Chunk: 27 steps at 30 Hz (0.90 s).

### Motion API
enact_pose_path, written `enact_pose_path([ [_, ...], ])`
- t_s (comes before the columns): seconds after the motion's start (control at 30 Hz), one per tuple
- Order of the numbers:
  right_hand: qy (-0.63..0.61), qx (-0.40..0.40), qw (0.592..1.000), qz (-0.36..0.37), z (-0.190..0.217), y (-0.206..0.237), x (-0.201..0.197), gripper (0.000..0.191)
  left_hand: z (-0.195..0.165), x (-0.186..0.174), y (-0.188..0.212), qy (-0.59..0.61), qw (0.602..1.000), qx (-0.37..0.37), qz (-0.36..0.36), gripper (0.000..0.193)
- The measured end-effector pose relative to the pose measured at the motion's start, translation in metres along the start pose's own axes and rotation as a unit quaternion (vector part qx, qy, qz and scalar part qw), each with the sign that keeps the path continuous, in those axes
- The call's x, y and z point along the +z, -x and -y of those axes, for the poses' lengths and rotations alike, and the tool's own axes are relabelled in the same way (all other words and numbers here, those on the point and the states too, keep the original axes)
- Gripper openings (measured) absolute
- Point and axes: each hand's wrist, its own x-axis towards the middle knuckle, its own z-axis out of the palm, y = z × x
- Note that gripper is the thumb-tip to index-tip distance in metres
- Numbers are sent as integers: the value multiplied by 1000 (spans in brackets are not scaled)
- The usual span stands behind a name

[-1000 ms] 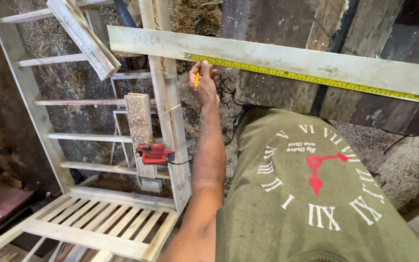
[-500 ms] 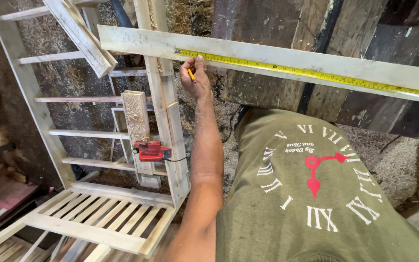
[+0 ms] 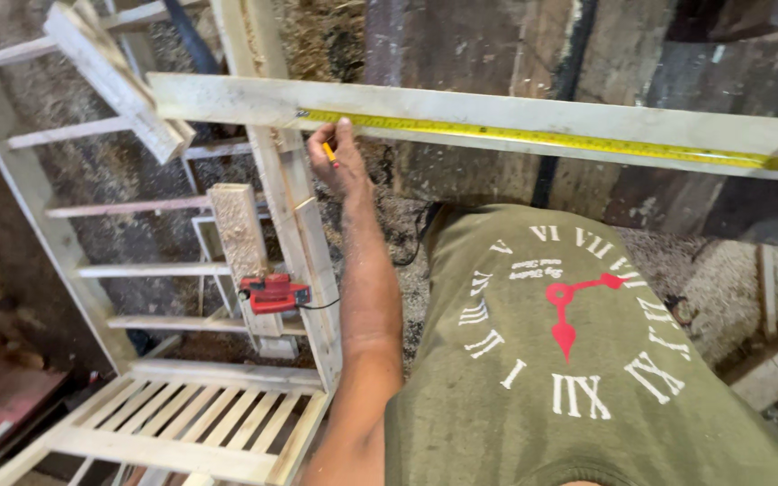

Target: The person measures a long wooden board with a tape measure on a workbench and marks it with a pencil. They reposition the board, use a square with the pencil to mark a straight line across it, then measure the board again with the tape measure.

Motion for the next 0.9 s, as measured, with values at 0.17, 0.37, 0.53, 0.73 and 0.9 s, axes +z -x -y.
enact_pose_path([
  [0.17,18,-12,1000,-6,2,3,-8,20,-6,-10,1,-16,998,-58,11,29],
  [0.37,-18,-5,1000,-18,2,7,-2,17,-6,-11,-4,15,999,-37,11,28],
  [0.53,-22,-35,998,-44,1,4,1,14,-12,-11,-6,-21,999,-39,3,29],
  [0.73,122,-55,988,-79,2,15,-5,14,-42,-15,15,-265,949,173,-8,41],
  [0.9,177,-52,978,-102,14,26,-10,22,-53,-6,35,-383,849,360,53,48],
])
